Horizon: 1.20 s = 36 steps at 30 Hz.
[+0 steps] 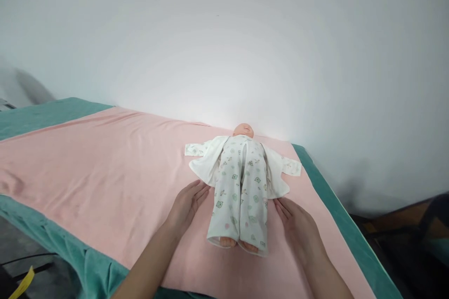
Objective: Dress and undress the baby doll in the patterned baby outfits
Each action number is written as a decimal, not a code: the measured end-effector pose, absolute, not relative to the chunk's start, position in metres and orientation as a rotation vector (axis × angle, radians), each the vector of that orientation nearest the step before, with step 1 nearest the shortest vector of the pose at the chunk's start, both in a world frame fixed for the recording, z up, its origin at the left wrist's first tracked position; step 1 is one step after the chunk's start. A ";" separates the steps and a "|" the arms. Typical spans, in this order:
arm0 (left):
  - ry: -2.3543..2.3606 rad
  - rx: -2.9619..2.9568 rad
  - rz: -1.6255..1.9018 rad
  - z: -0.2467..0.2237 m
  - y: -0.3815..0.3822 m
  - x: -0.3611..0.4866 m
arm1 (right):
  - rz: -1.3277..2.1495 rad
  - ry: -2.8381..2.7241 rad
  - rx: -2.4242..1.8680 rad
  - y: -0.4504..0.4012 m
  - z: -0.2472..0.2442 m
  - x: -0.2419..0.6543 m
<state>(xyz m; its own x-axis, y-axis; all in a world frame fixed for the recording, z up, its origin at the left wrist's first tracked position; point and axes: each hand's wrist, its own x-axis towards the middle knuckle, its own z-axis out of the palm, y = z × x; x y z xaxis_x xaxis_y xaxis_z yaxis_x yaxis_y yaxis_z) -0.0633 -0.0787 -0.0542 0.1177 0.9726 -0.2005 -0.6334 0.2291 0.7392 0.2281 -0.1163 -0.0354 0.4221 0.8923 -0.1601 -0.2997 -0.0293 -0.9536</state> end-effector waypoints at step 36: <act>0.306 0.417 1.400 -0.065 -0.007 -0.054 | 0.040 -2.120 -1.268 -0.052 0.003 0.195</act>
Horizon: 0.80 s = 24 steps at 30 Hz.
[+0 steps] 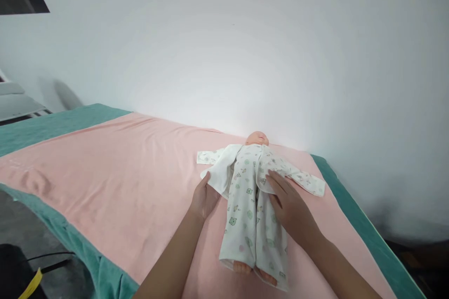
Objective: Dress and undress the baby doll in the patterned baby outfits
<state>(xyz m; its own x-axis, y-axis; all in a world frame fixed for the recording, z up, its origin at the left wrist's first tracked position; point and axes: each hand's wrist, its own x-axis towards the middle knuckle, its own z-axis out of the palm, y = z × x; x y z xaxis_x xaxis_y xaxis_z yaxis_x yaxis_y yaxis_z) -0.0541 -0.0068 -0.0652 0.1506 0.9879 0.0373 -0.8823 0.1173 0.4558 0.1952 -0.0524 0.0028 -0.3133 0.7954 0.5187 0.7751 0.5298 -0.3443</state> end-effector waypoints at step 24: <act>0.308 0.435 1.346 -0.062 -0.007 -0.053 | 1.121 -0.596 -1.266 -0.028 -0.027 0.243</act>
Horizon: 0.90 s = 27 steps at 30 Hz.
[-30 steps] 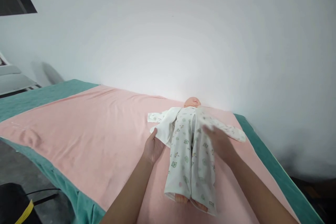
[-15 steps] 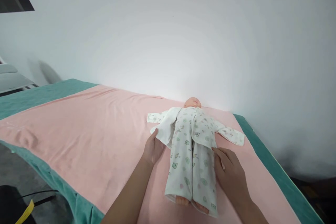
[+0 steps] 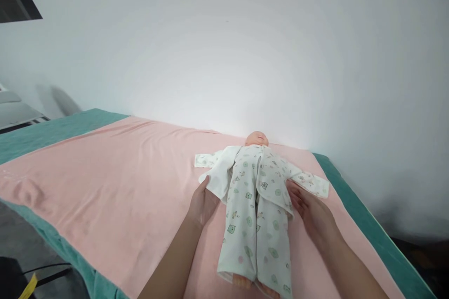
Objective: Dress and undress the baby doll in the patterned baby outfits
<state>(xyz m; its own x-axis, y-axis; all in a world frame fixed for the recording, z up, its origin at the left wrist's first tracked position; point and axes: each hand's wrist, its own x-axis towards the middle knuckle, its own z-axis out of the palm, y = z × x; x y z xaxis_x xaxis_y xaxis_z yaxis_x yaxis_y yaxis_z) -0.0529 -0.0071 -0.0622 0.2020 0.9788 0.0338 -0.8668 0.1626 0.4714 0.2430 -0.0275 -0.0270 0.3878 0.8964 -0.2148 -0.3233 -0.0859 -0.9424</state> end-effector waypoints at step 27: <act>0.304 0.457 1.333 -0.061 -0.008 -0.053 | 0.651 -0.209 -1.020 0.056 -0.064 0.345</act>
<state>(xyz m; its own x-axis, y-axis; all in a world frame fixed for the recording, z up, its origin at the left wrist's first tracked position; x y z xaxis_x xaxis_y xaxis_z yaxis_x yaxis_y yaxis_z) -0.0526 -0.0076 -0.0613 0.2165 0.9752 0.0463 -0.8586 0.1676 0.4844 0.3448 0.0560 -0.0638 0.7940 0.5933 -0.1325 -0.4059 0.3551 -0.8421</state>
